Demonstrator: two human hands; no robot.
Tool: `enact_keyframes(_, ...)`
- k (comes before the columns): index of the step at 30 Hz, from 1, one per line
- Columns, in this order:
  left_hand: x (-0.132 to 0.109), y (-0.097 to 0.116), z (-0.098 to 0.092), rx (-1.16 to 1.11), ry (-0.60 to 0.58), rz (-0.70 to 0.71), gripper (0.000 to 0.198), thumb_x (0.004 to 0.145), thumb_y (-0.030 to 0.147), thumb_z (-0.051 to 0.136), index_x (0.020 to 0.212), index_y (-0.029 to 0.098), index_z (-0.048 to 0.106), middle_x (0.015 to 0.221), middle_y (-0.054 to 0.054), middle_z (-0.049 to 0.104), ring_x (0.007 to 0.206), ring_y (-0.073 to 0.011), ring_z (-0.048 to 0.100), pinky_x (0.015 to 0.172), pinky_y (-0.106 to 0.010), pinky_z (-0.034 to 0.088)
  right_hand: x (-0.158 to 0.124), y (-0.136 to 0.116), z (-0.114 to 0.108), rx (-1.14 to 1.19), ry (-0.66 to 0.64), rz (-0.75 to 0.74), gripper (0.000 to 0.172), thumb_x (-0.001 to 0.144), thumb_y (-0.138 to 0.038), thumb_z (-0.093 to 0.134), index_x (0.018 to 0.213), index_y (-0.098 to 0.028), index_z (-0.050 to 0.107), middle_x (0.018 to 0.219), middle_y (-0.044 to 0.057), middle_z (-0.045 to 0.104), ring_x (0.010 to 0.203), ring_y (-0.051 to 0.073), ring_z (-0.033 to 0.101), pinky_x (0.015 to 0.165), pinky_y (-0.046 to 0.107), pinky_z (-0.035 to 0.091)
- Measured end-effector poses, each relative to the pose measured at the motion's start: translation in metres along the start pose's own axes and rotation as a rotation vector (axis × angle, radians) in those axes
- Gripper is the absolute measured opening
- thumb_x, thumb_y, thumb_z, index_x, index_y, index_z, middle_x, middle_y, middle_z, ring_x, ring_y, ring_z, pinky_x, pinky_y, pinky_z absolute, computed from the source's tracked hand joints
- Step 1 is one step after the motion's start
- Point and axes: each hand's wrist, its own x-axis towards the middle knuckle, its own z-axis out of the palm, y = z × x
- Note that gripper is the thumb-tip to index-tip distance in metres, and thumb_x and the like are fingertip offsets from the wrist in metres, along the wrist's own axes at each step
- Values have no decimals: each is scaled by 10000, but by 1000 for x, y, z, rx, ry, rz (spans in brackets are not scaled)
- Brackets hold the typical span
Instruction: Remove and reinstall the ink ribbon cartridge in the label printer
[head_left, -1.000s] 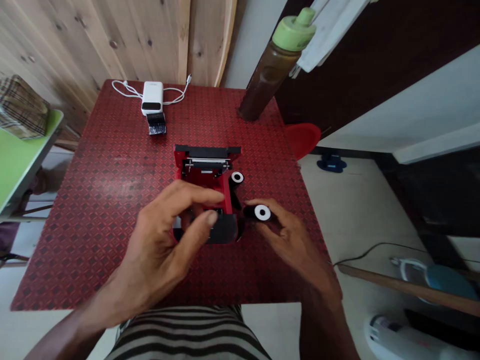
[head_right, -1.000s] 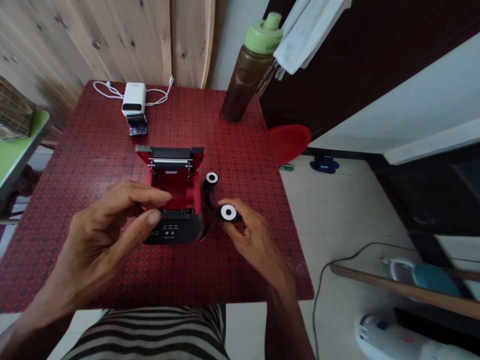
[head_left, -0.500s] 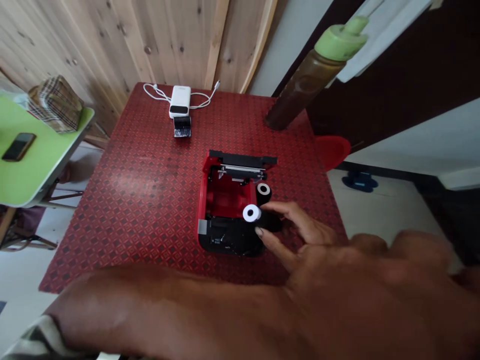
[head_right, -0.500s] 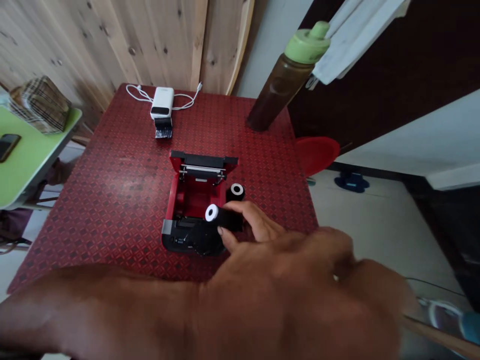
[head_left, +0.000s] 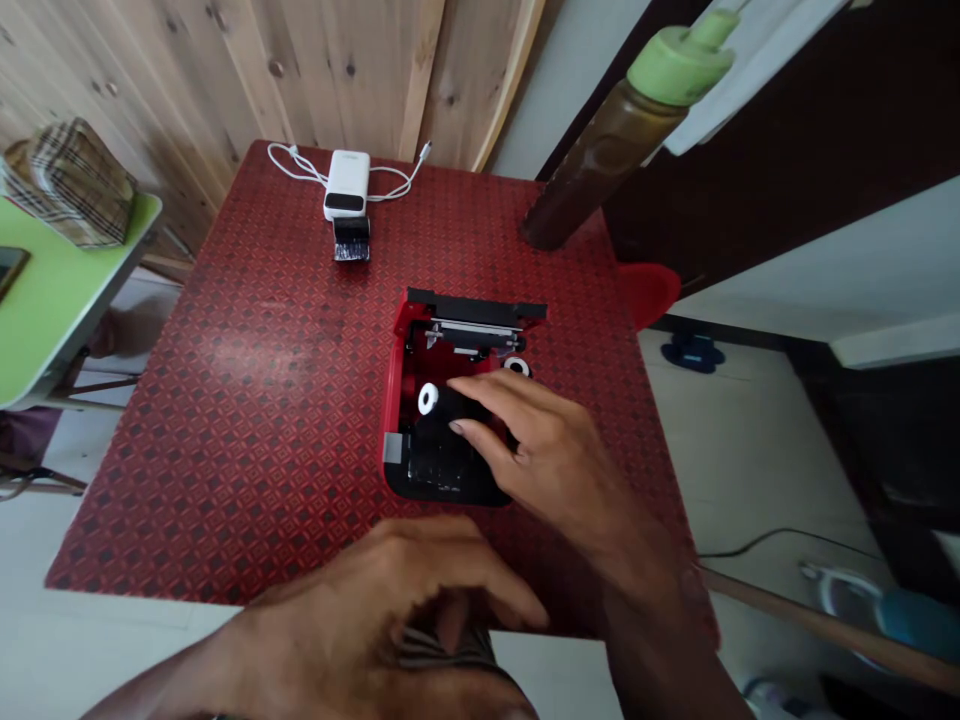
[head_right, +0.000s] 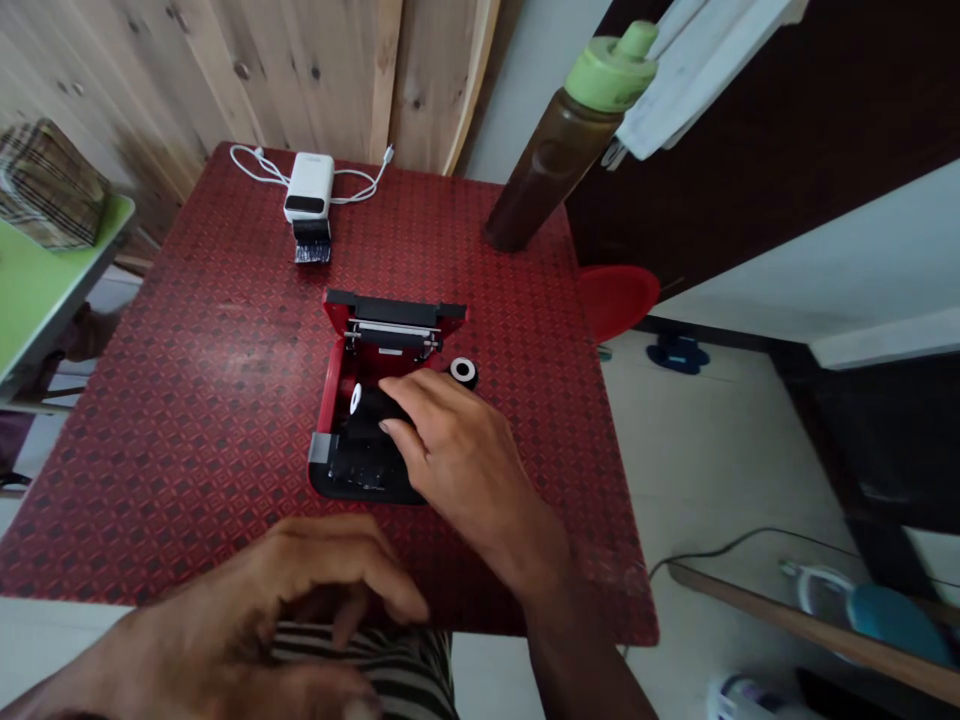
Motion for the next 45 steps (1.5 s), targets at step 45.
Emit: enact_keyframes(45,45,-19,-76,84,664,-79,262,1015,496,869,1182,295,893,1091,-76,879,979,-231,826,880,-341,673,22,10,-22,152,-436,-158,422,973,105,560,894,-236,797,914,-3,835,868,169,791,833,290,590)
